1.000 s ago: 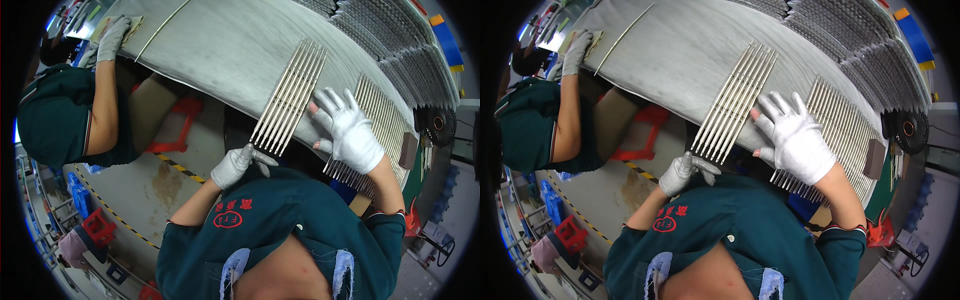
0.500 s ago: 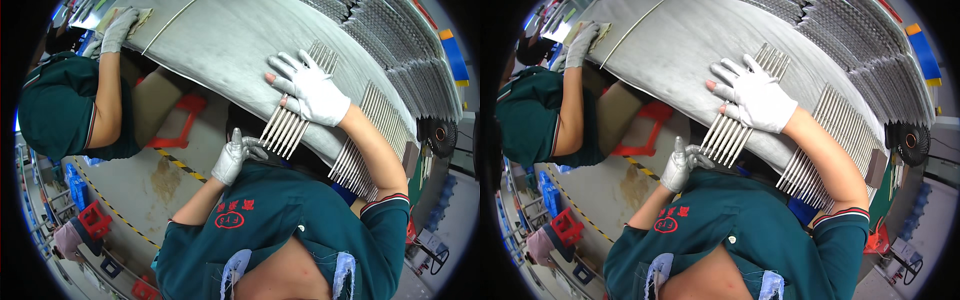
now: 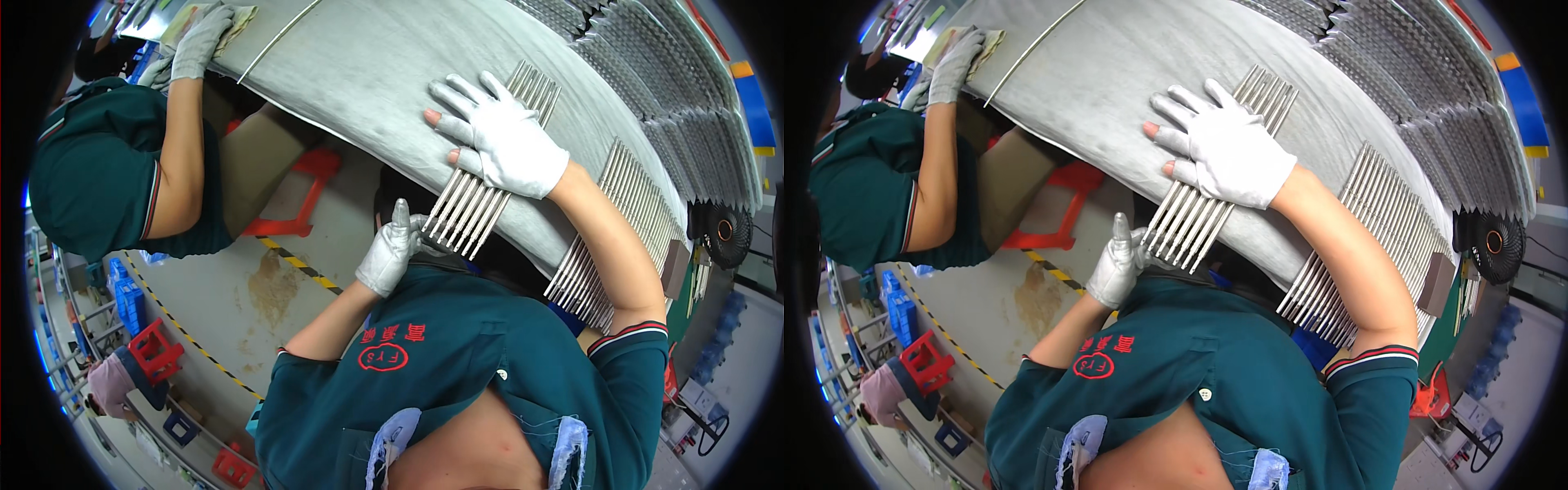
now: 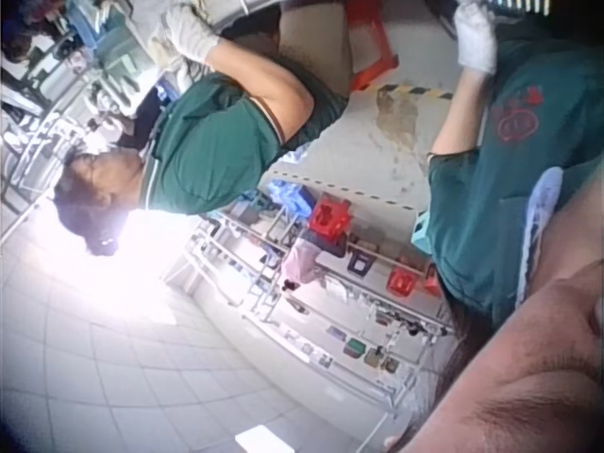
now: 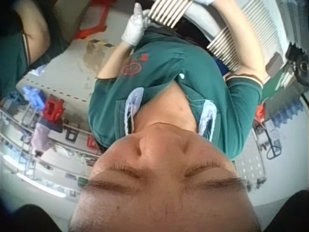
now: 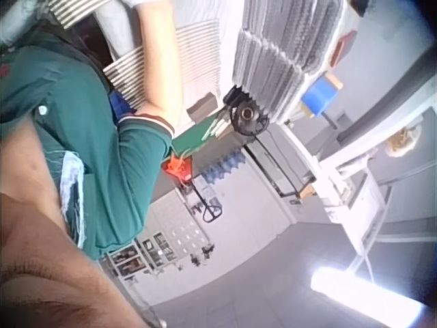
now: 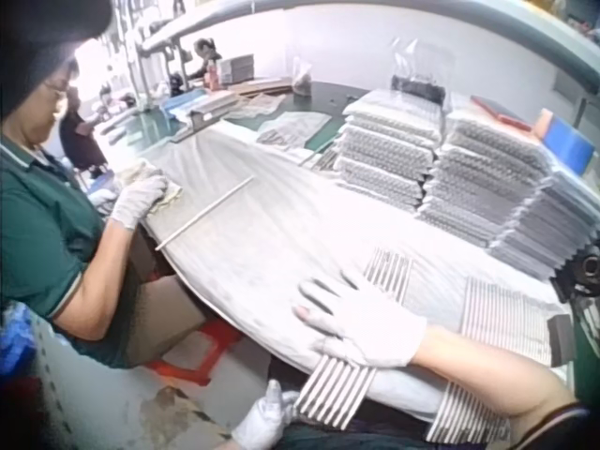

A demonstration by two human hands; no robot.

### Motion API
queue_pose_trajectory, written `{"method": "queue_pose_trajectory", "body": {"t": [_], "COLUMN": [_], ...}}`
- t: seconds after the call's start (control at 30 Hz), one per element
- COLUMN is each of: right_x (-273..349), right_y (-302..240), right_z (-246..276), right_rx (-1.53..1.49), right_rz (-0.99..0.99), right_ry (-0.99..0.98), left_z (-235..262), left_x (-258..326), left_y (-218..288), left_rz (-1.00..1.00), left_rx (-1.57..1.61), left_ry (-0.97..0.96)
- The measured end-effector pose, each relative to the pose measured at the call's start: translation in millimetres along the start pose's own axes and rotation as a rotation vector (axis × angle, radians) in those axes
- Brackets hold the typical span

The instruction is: The person uses a sanding block to polish a set of metal rods arranged on a padded workbench. They repeatedly rub the block along the rods and periodically rearrange them to ensure even coverage.

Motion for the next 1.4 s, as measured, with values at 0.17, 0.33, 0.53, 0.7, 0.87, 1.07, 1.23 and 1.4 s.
{"method": "queue_pose_trajectory", "body": {"t": [0.17,0.33,0.53,0.7,0.87,1.07,1.23,1.4], "right_x": [-4.9,-1.4,-1.6,16.5,72.7,135.0,149.3,141.7], "right_y": [1.8,0.9,1.4,19.1,66.1,85.5,64.6,15.1], "right_z": [-2.6,-2.4,1.4,39.7,74.2,83.3,64.2,30.9], "right_rx": [-0.009,-0.018,-0.088,-0.120,-0.050,-0.126,-0.015,0.013], "right_rz": [0.001,0.009,0.009,-0.041,-0.279,-0.504,-0.564,-0.469], "right_ry": [0.023,0.009,0.006,0.330,0.623,0.618,0.178,-0.270], "left_z": [4.1,1.4,9.0,3.3,19.5,27.5,26.1,22.2], "left_x": [1.5,4.9,-5.2,0.2,-11.1,-10.9,-10.7,-1.5], "left_y": [-1.4,-0.2,-13.2,-7.8,-18.4,-12.1,-6.5,0.6], "left_rz": [-0.003,-0.010,0.049,-0.052,-0.114,-0.113,-0.112,-0.086], "left_rx": [-0.050,0.005,-0.080,0.057,0.146,0.168,0.126,0.029], "left_ry": [-0.031,-0.048,0.005,-0.026,-0.011,0.027,0.033,0.037]}}
Point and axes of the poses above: each hand's wrist, its own x-axis away from the middle knuckle, its own z-axis out of the back of the hand, y = z × x, the point moved 4 cm from there along -x, towards the middle knuckle, and after that the axes turned 13 degrees about z, right-handed, at the moved point
